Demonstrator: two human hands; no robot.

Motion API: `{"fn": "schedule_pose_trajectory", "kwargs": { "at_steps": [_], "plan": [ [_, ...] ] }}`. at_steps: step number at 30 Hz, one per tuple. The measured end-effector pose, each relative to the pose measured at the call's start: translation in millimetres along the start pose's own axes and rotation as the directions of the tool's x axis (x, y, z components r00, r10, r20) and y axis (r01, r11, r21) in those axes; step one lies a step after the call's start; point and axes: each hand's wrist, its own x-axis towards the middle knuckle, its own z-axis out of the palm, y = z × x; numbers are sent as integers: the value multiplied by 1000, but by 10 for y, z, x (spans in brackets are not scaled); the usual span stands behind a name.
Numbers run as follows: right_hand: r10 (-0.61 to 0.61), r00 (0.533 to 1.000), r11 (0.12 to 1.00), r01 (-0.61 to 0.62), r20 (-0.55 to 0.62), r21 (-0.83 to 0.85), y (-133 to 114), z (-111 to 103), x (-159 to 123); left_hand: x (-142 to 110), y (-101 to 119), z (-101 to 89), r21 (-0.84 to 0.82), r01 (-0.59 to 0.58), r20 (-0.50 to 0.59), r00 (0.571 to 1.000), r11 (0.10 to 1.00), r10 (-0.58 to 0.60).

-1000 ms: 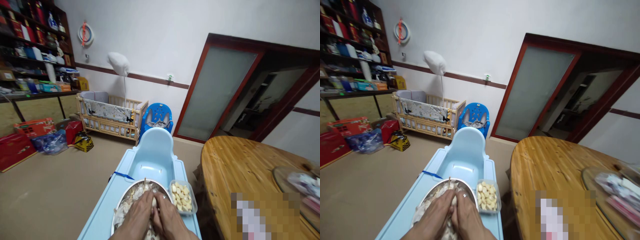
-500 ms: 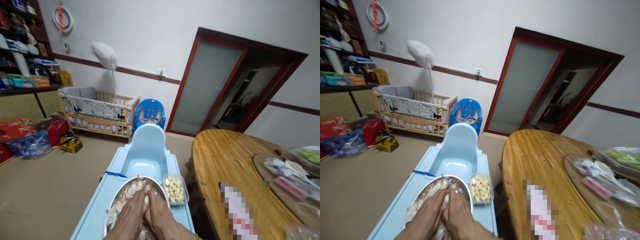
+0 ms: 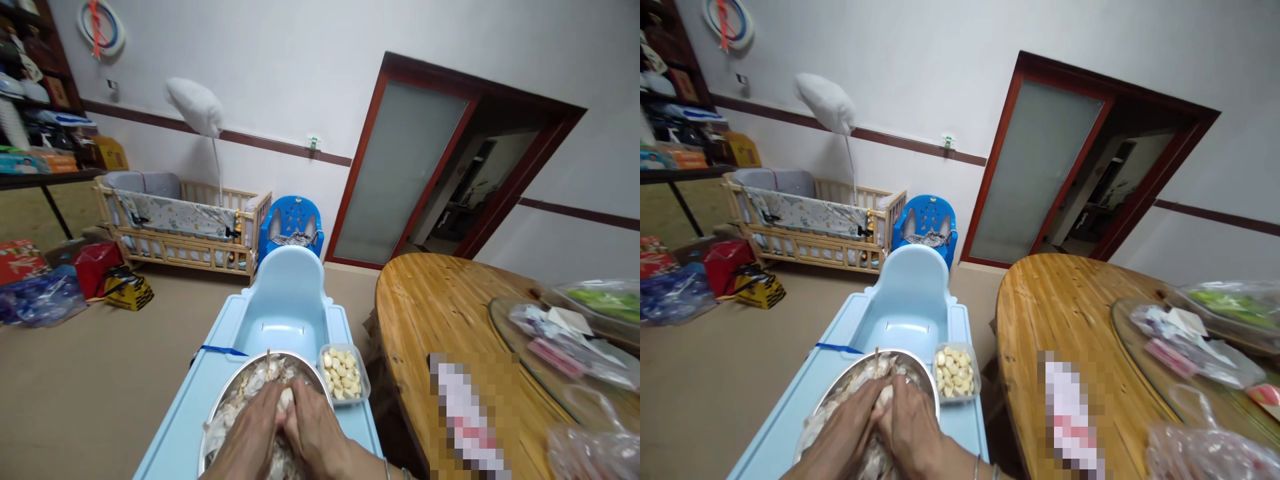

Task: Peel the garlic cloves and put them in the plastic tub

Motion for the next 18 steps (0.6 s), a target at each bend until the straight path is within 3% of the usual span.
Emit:
{"fn": "schedule_pose_trajectory", "kwargs": {
  "at_steps": [3,7,13,18],
  "plan": [
    [29,995,999,-26,97,-23,-63,-158,68,1,-47,-37,-38,-8,-22,1000,999,7],
    [23,989,997,-33,143,72,-87,-306,97,-15,-132,-77,-23,-91,-24,996,996,91],
    [-14,982,997,0,188,73,-53,-277,71,-31,-102,-127,-82,-155,-15,988,985,154],
    [-74,943,997,80,324,-8,-102,-345,82,-38,-99,-150,-75,-154,-37,988,985,152]
  ]
}}
